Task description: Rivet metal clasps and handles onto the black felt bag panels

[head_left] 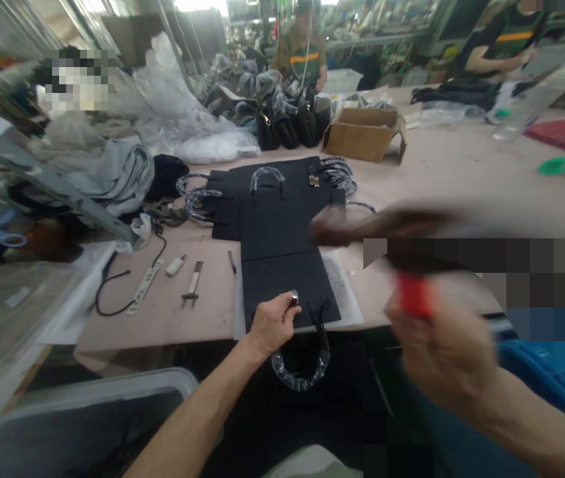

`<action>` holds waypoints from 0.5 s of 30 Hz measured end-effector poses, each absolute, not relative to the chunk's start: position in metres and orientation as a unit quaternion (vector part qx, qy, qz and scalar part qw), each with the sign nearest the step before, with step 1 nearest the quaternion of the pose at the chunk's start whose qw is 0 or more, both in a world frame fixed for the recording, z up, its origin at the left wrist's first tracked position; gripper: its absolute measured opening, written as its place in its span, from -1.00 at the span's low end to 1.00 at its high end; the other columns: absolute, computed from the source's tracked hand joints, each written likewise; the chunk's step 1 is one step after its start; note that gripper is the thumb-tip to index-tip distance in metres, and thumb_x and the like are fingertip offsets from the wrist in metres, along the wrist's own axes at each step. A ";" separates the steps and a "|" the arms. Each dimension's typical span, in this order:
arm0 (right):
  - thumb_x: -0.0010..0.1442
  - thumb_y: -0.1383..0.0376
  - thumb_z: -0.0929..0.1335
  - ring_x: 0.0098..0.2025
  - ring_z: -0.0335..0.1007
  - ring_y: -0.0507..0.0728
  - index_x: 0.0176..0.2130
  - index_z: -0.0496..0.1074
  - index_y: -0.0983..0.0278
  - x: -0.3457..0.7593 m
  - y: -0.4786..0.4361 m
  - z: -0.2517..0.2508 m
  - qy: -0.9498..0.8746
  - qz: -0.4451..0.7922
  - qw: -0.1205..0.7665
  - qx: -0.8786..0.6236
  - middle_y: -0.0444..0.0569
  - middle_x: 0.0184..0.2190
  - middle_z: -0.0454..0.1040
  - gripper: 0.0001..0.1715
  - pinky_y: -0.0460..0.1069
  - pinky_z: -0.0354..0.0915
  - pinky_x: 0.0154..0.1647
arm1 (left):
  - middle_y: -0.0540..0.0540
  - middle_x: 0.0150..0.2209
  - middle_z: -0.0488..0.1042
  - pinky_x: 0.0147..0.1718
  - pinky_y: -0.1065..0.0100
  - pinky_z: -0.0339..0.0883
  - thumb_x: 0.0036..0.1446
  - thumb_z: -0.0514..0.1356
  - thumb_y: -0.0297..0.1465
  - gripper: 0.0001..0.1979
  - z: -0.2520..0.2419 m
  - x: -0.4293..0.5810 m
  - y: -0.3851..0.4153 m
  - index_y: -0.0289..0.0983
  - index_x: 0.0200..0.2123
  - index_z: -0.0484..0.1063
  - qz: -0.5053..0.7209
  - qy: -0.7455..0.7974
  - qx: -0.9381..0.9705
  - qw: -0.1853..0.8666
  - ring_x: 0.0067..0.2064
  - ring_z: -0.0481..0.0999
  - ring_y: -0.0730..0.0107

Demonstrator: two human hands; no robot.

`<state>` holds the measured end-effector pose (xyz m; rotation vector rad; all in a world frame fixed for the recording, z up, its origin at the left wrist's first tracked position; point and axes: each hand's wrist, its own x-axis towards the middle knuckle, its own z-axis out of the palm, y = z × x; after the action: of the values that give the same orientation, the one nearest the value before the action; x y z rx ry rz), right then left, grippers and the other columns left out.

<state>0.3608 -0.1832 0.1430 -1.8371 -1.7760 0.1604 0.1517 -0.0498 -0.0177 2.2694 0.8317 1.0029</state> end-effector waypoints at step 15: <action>0.31 0.15 0.17 -0.54 0.31 0.14 -0.37 0.31 0.24 0.451 -0.144 0.036 -0.407 0.256 0.192 -0.855 -0.01 -0.51 0.36 -0.69 0.02 0.27 -0.51 | -0.09 -0.27 0.60 -0.20 0.35 0.49 0.28 0.16 -0.43 -0.91 -0.016 0.148 -0.048 -0.24 -0.17 0.44 0.357 0.303 0.834 0.292 -0.23 0.63 0.29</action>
<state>0.4514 -0.1442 0.0359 -2.4008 -1.1432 0.7179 0.1477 -0.0479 -0.0161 2.2225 0.8088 0.9518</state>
